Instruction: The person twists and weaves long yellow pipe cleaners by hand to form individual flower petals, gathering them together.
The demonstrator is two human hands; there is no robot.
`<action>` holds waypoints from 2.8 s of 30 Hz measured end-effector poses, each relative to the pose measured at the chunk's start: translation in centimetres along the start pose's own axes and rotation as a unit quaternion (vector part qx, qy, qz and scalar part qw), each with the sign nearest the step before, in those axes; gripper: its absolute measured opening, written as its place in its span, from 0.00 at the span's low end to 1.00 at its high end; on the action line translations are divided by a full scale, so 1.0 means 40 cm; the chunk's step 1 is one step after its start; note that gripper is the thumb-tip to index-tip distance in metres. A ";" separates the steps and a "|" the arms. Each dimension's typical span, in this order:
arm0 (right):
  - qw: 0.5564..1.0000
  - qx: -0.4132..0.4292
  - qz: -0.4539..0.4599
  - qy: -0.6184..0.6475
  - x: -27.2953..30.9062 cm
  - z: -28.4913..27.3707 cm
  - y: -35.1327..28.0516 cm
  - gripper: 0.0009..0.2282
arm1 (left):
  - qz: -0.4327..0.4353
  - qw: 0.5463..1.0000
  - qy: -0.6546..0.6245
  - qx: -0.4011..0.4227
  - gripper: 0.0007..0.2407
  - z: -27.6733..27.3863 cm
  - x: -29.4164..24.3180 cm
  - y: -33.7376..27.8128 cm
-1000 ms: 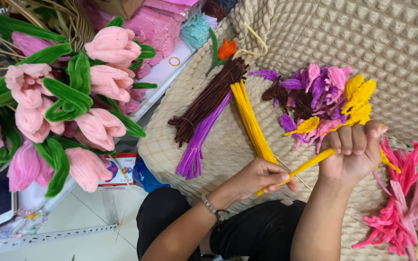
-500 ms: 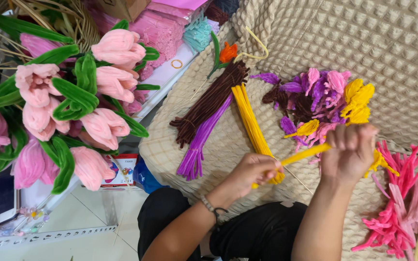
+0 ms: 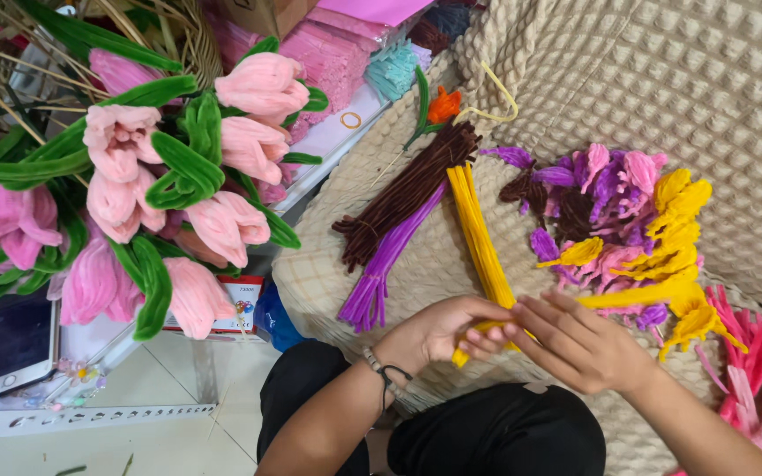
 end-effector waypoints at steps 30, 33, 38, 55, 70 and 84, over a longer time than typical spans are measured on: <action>0.960 0.168 0.213 0.075 0.031 0.113 -0.141 0.03 | 0.204 0.619 0.718 -0.246 0.13 0.121 -0.055 -0.043; 0.867 0.153 0.423 0.216 -0.003 0.149 -0.173 0.04 | 0.148 0.448 0.846 -0.248 0.08 0.098 -0.041 -0.025; 0.539 0.078 0.657 0.521 -0.027 0.181 -0.218 0.08 | 0.271 0.265 0.912 -0.157 0.03 0.096 -0.019 -0.031; 0.132 -0.376 0.490 0.775 0.009 0.257 -0.060 0.06 | 0.520 0.341 0.741 -0.252 0.24 0.249 -0.127 -0.169; 0.457 -0.394 0.585 0.542 -0.085 0.209 0.102 0.08 | 0.573 0.600 0.475 -0.291 0.08 0.183 -0.191 -0.190; 0.792 -0.117 0.546 0.246 -0.099 0.125 0.072 0.07 | 0.491 0.328 0.688 -0.422 0.16 0.136 -0.174 -0.155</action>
Point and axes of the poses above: each hand's wrist, its own y-axis towards the middle knuckle, its own z-axis out of the palm, x = y × z, the point moved 5 cm from there along y, towards the middle knuckle, and after that the axes turned 6 degrees about y, right-handed, at the moved point
